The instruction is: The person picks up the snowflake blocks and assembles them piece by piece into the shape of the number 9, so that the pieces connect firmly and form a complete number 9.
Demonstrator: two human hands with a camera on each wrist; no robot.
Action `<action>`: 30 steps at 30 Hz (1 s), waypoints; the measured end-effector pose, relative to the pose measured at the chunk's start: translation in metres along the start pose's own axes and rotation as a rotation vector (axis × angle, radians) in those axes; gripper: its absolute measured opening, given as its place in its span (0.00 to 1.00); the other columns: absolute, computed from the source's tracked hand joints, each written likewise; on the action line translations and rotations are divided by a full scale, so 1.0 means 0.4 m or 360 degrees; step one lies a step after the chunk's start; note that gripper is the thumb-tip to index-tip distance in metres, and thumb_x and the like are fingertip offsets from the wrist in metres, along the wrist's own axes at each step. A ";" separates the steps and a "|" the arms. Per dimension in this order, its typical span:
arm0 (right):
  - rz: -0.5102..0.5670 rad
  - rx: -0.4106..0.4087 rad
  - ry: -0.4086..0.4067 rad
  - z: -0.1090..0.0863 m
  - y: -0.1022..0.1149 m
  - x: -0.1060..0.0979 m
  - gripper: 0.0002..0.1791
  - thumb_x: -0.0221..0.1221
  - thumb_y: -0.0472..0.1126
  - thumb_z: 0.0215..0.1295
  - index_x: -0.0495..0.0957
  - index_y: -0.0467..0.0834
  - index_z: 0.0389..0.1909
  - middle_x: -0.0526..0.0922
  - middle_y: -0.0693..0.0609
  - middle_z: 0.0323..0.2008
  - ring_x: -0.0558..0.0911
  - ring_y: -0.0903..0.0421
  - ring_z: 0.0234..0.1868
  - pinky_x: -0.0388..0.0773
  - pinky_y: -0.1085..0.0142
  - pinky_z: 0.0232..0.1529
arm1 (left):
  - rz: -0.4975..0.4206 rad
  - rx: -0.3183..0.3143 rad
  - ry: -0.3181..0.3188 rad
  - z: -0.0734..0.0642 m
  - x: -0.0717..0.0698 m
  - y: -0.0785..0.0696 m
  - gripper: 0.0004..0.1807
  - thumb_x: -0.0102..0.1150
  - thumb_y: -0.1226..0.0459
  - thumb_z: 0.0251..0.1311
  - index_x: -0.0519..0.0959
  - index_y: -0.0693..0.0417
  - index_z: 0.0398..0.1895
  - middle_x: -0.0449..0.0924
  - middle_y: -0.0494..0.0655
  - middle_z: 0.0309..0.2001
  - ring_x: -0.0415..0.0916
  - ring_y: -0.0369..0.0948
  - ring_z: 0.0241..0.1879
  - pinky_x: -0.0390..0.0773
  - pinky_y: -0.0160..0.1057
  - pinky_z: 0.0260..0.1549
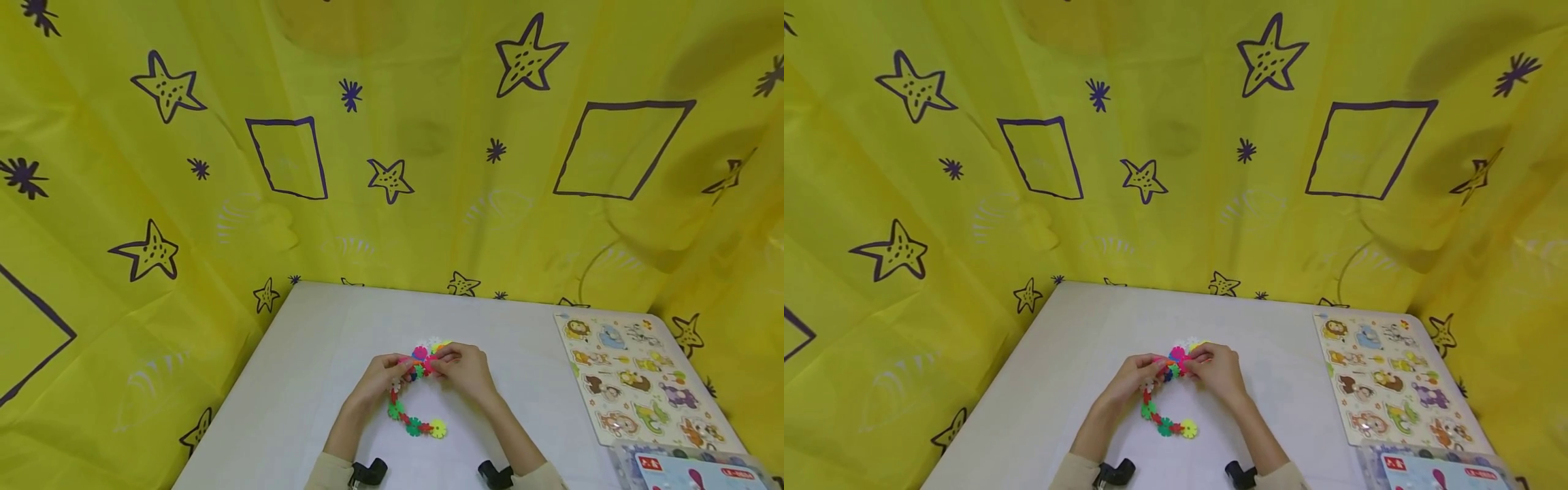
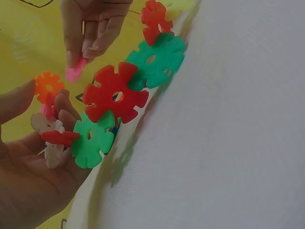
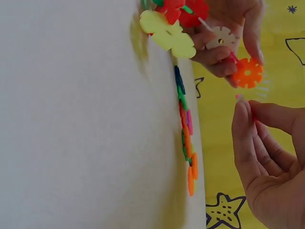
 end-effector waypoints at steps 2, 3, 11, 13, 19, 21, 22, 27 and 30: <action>0.0130 0.0047 0.0008 -0.004 0.001 0.001 0.07 0.74 0.31 0.58 0.85 0.35 0.34 0.87 0.46 0.25 0.89 0.45 0.26 0.87 0.59 0.29 | 0.0006 0.0002 0.0005 0.001 -0.002 0.002 0.25 0.63 0.53 0.73 0.82 0.71 0.53 0.82 0.46 0.33 0.75 0.39 0.31 0.77 0.32 0.31; 0.0195 0.0067 0.0018 -0.006 0.002 0.002 0.07 0.73 0.30 0.59 0.85 0.34 0.35 0.87 0.44 0.26 0.89 0.44 0.26 0.88 0.57 0.30 | 0.0012 0.0006 0.0008 0.002 -0.002 0.002 0.25 0.63 0.53 0.73 0.82 0.70 0.53 0.82 0.46 0.33 0.75 0.39 0.31 0.77 0.32 0.31; 0.0419 0.0093 0.0072 -0.016 0.009 0.007 0.10 0.71 0.31 0.62 0.82 0.29 0.40 0.88 0.38 0.28 0.89 0.43 0.26 0.88 0.51 0.32 | -0.0001 0.0012 0.0025 0.002 0.001 0.000 0.24 0.62 0.55 0.74 0.81 0.73 0.53 0.81 0.48 0.33 0.74 0.38 0.30 0.76 0.31 0.30; 0.0443 0.0101 0.0072 -0.019 0.010 0.007 0.11 0.71 0.31 0.62 0.82 0.29 0.40 0.88 0.37 0.28 0.89 0.43 0.26 0.88 0.50 0.33 | -0.0006 0.0010 0.0022 0.002 0.002 -0.001 0.24 0.62 0.56 0.74 0.82 0.73 0.52 0.81 0.48 0.33 0.74 0.38 0.29 0.76 0.31 0.30; 0.0462 0.0096 0.0062 -0.023 0.014 0.010 0.11 0.72 0.31 0.62 0.82 0.28 0.40 0.88 0.36 0.29 0.89 0.42 0.27 0.88 0.52 0.33 | -0.0018 0.0026 -0.0012 0.001 0.005 -0.005 0.21 0.64 0.57 0.72 0.83 0.72 0.50 0.81 0.45 0.31 0.72 0.36 0.28 0.74 0.31 0.29; 0.0465 0.0084 0.0059 -0.023 0.017 0.009 0.11 0.72 0.30 0.61 0.82 0.28 0.39 0.88 0.36 0.29 0.89 0.41 0.27 0.88 0.51 0.33 | -0.0022 0.0028 -0.0028 0.001 0.006 -0.004 0.20 0.64 0.58 0.72 0.84 0.71 0.48 0.81 0.45 0.30 0.71 0.36 0.27 0.73 0.30 0.28; 0.0466 0.0080 0.0060 -0.023 0.018 0.010 0.11 0.72 0.30 0.61 0.82 0.28 0.39 0.88 0.35 0.29 0.89 0.41 0.27 0.88 0.50 0.33 | -0.0026 0.0032 -0.0037 0.001 0.007 -0.005 0.20 0.64 0.58 0.72 0.84 0.71 0.48 0.81 0.45 0.30 0.71 0.35 0.27 0.73 0.30 0.27; 0.0490 0.0084 0.0061 -0.022 0.016 0.012 0.10 0.71 0.27 0.61 0.81 0.27 0.38 0.87 0.33 0.30 0.89 0.41 0.27 0.87 0.48 0.34 | -0.0072 0.0046 -0.0073 0.005 0.010 -0.002 0.18 0.66 0.61 0.71 0.84 0.73 0.47 0.81 0.44 0.28 0.71 0.35 0.27 0.72 0.30 0.27; 0.0511 0.0083 0.0052 -0.021 0.018 0.014 0.09 0.70 0.26 0.61 0.81 0.26 0.38 0.87 0.32 0.31 0.89 0.42 0.27 0.87 0.48 0.33 | -0.0091 0.0062 -0.0092 0.006 0.012 -0.003 0.17 0.66 0.63 0.70 0.83 0.73 0.47 0.82 0.43 0.28 0.72 0.35 0.27 0.73 0.30 0.28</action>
Point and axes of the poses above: each hand's wrist, its own z-axis towards the middle knuckle, its own x-axis out of the palm, y = z × x, the point moved 8 cm from there along z, towards the middle knuckle
